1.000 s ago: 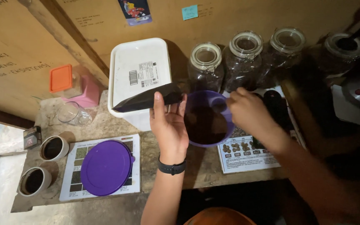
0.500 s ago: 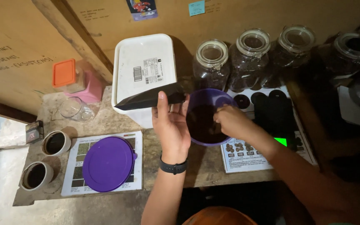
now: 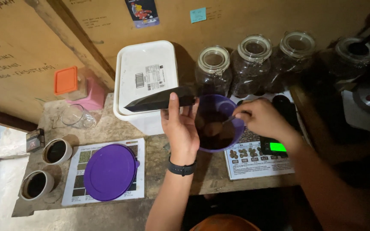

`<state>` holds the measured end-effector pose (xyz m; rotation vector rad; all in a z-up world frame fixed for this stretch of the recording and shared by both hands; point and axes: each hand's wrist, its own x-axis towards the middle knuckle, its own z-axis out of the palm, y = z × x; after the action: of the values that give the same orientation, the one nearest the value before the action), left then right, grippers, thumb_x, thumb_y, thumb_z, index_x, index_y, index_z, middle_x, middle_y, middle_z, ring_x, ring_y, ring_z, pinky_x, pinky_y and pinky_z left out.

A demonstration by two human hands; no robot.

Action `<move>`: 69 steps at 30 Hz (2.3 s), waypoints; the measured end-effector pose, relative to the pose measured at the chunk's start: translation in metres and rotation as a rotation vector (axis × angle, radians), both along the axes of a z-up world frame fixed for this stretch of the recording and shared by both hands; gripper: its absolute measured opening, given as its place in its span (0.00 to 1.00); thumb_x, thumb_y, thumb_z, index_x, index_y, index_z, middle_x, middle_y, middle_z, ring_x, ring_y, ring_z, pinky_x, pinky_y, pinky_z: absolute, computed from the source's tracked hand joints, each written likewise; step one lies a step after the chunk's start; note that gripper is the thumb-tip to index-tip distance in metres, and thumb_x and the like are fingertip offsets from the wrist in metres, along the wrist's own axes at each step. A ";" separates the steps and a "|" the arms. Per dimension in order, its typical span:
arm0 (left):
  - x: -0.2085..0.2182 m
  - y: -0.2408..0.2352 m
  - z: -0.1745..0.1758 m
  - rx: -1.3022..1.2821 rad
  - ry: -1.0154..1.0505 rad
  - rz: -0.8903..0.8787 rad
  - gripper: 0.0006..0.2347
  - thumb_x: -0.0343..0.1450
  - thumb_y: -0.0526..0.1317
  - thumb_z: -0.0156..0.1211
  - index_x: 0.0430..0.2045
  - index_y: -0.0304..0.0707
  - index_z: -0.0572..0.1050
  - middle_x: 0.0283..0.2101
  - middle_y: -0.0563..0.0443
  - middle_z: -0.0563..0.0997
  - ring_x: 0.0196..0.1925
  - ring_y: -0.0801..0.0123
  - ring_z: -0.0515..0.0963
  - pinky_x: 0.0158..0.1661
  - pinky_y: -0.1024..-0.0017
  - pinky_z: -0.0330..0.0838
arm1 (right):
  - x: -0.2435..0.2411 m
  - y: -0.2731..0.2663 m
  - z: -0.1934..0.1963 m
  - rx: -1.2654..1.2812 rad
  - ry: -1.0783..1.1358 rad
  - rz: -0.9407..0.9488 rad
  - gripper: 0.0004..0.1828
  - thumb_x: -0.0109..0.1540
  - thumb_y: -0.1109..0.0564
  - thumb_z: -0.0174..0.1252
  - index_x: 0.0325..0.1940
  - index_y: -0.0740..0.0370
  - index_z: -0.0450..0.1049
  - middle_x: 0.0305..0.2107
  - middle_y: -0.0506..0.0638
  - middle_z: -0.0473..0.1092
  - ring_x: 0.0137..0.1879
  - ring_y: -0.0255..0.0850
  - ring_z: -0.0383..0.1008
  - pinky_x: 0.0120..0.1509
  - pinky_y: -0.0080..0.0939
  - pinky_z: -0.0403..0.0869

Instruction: The person scoops coffee grounds from a large white container into a purple bowl, uses a spoon to adjust the weight of the grounds in a small black bag on a digital scale, and seals the bag.

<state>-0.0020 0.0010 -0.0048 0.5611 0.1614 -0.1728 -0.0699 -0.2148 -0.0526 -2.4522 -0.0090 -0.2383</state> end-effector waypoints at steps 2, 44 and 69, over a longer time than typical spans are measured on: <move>-0.001 -0.003 -0.001 0.002 -0.001 -0.006 0.20 0.69 0.43 0.69 0.48 0.40 0.64 0.53 0.45 0.75 0.55 0.52 0.80 0.60 0.50 0.77 | -0.009 -0.003 0.017 0.029 -0.025 -0.042 0.06 0.60 0.61 0.63 0.38 0.61 0.84 0.27 0.59 0.78 0.38 0.58 0.80 0.45 0.54 0.75; -0.023 -0.033 0.030 -0.217 0.115 -0.089 0.19 0.68 0.46 0.69 0.47 0.34 0.75 0.51 0.39 0.80 0.55 0.46 0.81 0.64 0.42 0.72 | -0.055 0.006 0.062 -0.354 -1.003 -0.259 0.06 0.65 0.74 0.66 0.43 0.70 0.84 0.31 0.57 0.75 0.37 0.57 0.74 0.46 0.55 0.75; -0.025 -0.038 -0.043 -0.392 0.454 -0.593 0.34 0.67 0.51 0.73 0.56 0.20 0.63 0.57 0.21 0.71 0.60 0.32 0.77 0.61 0.41 0.72 | -0.041 0.036 0.043 0.080 -0.643 -0.094 0.09 0.58 0.62 0.69 0.43 0.62 0.82 0.45 0.54 0.78 0.52 0.54 0.77 0.57 0.52 0.74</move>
<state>-0.0273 -0.0369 -0.0475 0.1557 0.3896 -0.8925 -0.1109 -0.1788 -0.0098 -2.1980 -0.1591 -1.0338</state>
